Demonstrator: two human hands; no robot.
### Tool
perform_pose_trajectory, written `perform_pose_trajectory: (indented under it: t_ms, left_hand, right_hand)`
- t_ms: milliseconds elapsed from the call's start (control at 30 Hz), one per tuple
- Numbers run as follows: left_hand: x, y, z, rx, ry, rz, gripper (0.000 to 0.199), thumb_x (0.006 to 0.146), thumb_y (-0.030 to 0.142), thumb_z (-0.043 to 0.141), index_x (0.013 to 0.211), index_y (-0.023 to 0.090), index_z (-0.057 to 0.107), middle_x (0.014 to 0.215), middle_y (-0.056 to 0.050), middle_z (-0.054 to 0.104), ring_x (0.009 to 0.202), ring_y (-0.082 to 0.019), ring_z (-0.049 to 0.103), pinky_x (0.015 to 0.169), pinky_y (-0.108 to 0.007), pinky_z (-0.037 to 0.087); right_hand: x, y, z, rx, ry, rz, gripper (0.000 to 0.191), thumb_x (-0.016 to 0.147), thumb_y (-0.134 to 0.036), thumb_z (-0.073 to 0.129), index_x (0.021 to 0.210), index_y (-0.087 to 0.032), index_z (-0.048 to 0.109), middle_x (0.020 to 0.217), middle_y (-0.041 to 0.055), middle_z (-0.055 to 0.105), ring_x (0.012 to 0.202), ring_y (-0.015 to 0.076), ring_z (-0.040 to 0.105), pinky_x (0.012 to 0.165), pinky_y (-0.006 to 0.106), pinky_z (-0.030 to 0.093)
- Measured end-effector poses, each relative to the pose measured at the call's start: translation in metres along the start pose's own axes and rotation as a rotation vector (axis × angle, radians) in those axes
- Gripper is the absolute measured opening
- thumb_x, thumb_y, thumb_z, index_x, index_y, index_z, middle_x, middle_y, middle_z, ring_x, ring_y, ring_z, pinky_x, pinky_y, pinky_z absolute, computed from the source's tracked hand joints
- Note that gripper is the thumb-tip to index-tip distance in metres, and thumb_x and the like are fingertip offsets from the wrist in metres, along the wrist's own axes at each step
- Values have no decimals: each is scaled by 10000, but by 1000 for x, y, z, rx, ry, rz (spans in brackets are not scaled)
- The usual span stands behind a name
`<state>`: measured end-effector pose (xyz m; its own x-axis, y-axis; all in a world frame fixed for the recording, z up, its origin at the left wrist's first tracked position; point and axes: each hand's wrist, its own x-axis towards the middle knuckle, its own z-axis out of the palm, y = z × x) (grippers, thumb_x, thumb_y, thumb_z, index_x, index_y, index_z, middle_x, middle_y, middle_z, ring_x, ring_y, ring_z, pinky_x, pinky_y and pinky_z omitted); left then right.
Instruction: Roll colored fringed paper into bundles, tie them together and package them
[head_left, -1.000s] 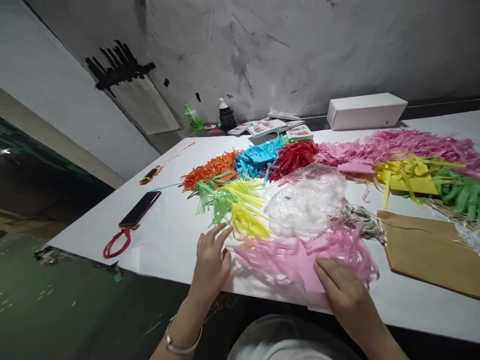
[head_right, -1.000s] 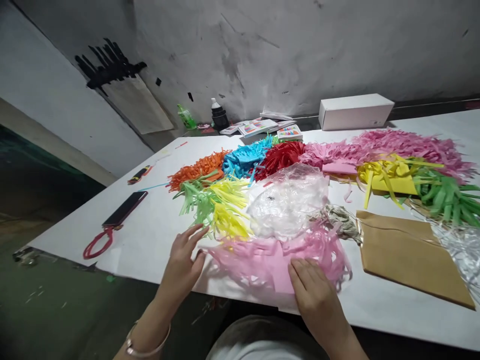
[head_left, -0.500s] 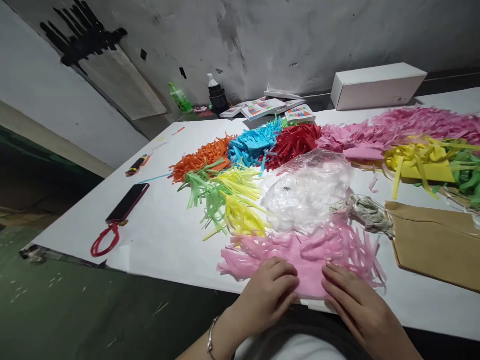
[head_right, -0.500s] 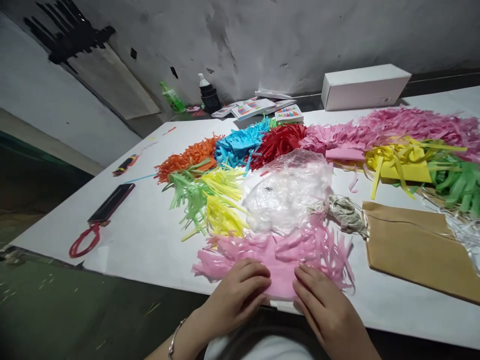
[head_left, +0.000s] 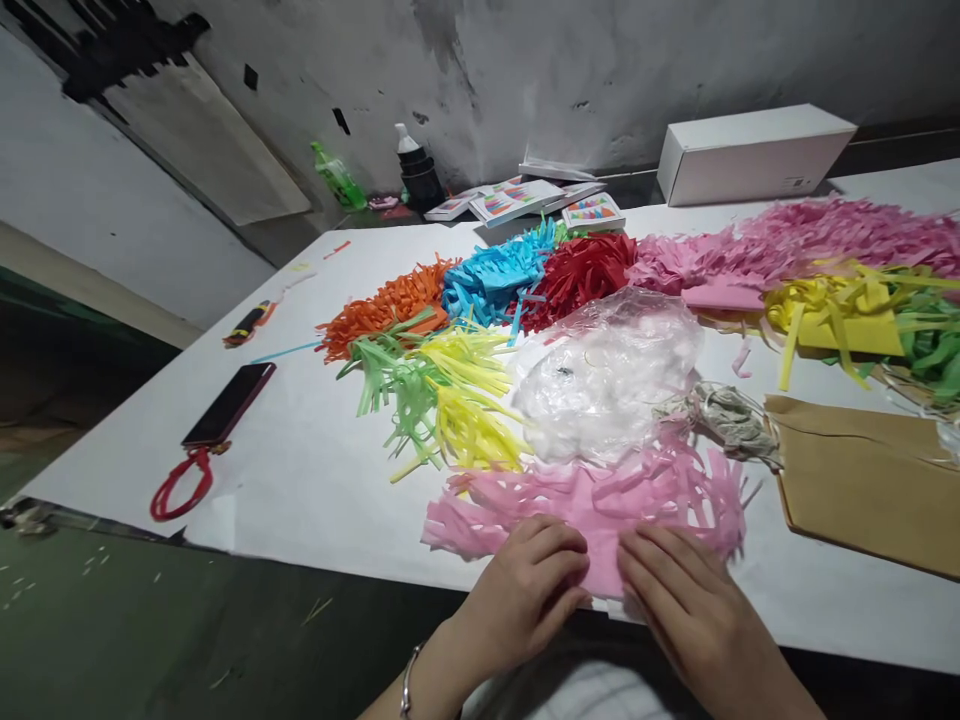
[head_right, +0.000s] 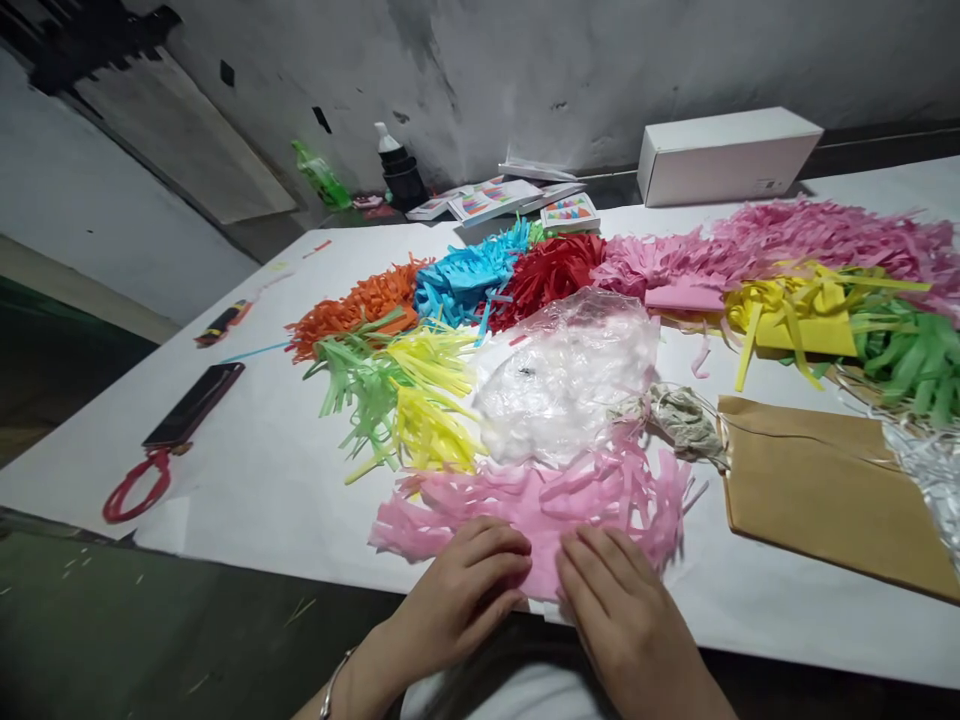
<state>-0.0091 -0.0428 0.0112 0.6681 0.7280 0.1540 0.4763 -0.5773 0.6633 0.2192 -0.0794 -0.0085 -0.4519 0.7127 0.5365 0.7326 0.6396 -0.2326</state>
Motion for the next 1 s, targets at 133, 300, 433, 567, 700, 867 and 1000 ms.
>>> perform_pose_trajectory:
  t_ms: [133,300,433,567,700,867,1000]
  left_hand:
    - [1,0,0,7,-4,11,99,927,165,576,1010,185,627,1101,-86,691,1060,-225,582,990,-385,475]
    - [0,0,-1,-8,-3,-2,127,911,182,614,1037,193,626,1084,-78,688,1035,-223,582,968,-382,482]
    - [0,-1,-1,-26,7,-16,151,903,165,623,1050,196,631,1085,-85,686,1035,-234,581,951,-388,485]
    - [3,-1,-1,-50,15,-10,139,909,163,610,1041,194,639,1060,-86,683,1001,-227,585,928,-382,493]
    - [3,0,-2,-54,5,-18,143,916,169,595,1049,202,640,1065,-84,685,1009,-225,595,934,-379,498]
    - [0,6,-3,-47,0,-58,233,890,212,678,1117,206,621,1129,-79,674,1054,-238,580,965,-389,471]
    - [8,14,-3,44,-14,-105,199,895,229,665,1087,194,622,1084,-78,683,999,-259,572,895,-408,463]
  right_hand:
    - [13,2,27,-47,-82,41,362,1006,-169,419,1320,-155,601,1312,96,666,1232,227,602,1066,430,439]
    - [-11,52,19,-433,-42,301,396,1021,-307,394,1209,-52,632,1148,233,704,1071,390,654,953,630,443]
    - [-29,69,-25,-568,101,465,347,1004,-305,458,1184,-66,636,1158,230,697,1019,383,669,904,564,500]
    - [-19,38,-44,-281,131,248,295,957,-188,573,1241,-130,627,1181,161,699,1114,304,648,1032,486,464]
    - [-3,14,-28,9,-34,-55,276,945,-107,547,1188,-161,667,1190,104,717,1214,233,618,1088,418,456]
    - [-4,21,-12,82,-6,-18,278,939,-41,466,1110,-157,652,1119,90,739,1142,204,659,1071,425,475]
    - [2,20,-11,137,10,81,284,958,-55,435,1164,-161,600,1036,75,728,1043,187,669,982,364,487]
